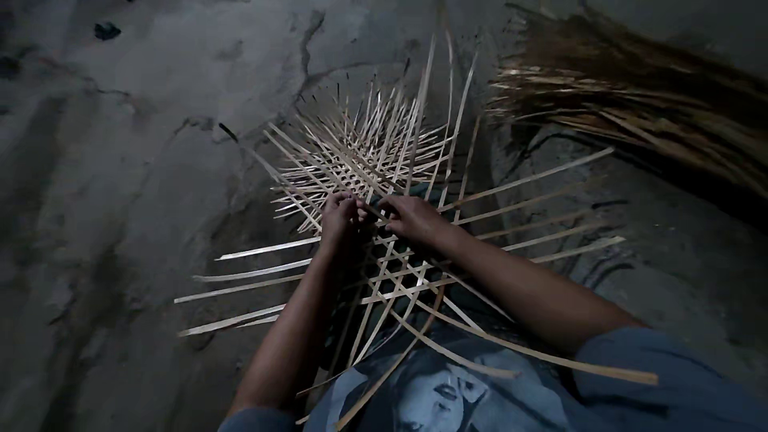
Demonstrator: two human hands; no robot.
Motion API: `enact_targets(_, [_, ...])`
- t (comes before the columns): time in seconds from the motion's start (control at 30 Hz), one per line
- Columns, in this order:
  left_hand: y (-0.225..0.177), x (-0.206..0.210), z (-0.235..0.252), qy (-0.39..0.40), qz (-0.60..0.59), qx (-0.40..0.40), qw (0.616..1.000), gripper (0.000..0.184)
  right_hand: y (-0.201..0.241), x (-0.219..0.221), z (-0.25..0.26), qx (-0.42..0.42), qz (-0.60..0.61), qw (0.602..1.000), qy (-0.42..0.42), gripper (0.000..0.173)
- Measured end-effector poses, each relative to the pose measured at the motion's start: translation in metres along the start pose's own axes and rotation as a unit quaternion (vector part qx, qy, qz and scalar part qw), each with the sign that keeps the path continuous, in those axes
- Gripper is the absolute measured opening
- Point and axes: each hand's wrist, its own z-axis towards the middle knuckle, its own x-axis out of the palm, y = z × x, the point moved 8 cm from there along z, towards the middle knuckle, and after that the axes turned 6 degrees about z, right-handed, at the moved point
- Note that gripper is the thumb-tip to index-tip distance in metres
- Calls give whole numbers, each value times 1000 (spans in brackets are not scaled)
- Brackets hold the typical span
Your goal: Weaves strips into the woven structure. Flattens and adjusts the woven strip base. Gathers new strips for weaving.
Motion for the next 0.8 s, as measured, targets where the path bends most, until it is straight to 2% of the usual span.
enact_targets(0.1, [-5, 4, 5, -22, 148, 17, 989, 23, -8, -4, 6, 9, 79, 996, 49, 33])
enact_targets(0.17, [-11, 8, 8, -16, 315, 13, 949, 29, -9, -8, 6, 17, 133, 987, 87, 29])
enact_targets(0.23, [-16, 19, 8, 28, 422, 12, 906, 31, -9, -10, 3, 6, 163, 982, 99, 26])
enact_targets(0.3, [-20, 37, 4, 104, 470, -3, 876, 36, -10, -12, 0, -15, 179, 980, 91, 25])
enact_targets(0.37, [-15, 48, 1, 162, 412, -60, 895, 40, -17, -12, -3, -28, 191, 979, 66, 25])
enact_targets(0.43, [-11, 45, 0, 160, 277, -93, 943, 42, -24, -12, -5, -13, 198, 979, 38, 23])
enact_targets(0.5, [-13, 40, -5, 166, 188, -53, 967, 37, -24, -14, -6, 11, 175, 984, 15, 21])
enact_targets(0.6, [-23, 25, -18, 187, 168, 57, 966, 31, -22, -12, -6, 40, 151, 986, -61, 22])
enact_targets(0.67, [-32, 19, -28, 196, 160, 93, 963, 35, -18, -9, -7, 51, 136, 985, -96, 21])
enact_targets(0.73, [-41, 8, -33, 163, 133, 114, 971, 37, -3, -6, -8, 29, 81, 990, -109, 21])
enact_targets(0.8, [-45, -7, -35, 101, 71, 119, 985, 36, 17, 0, -4, -11, -5, 995, -103, 30])
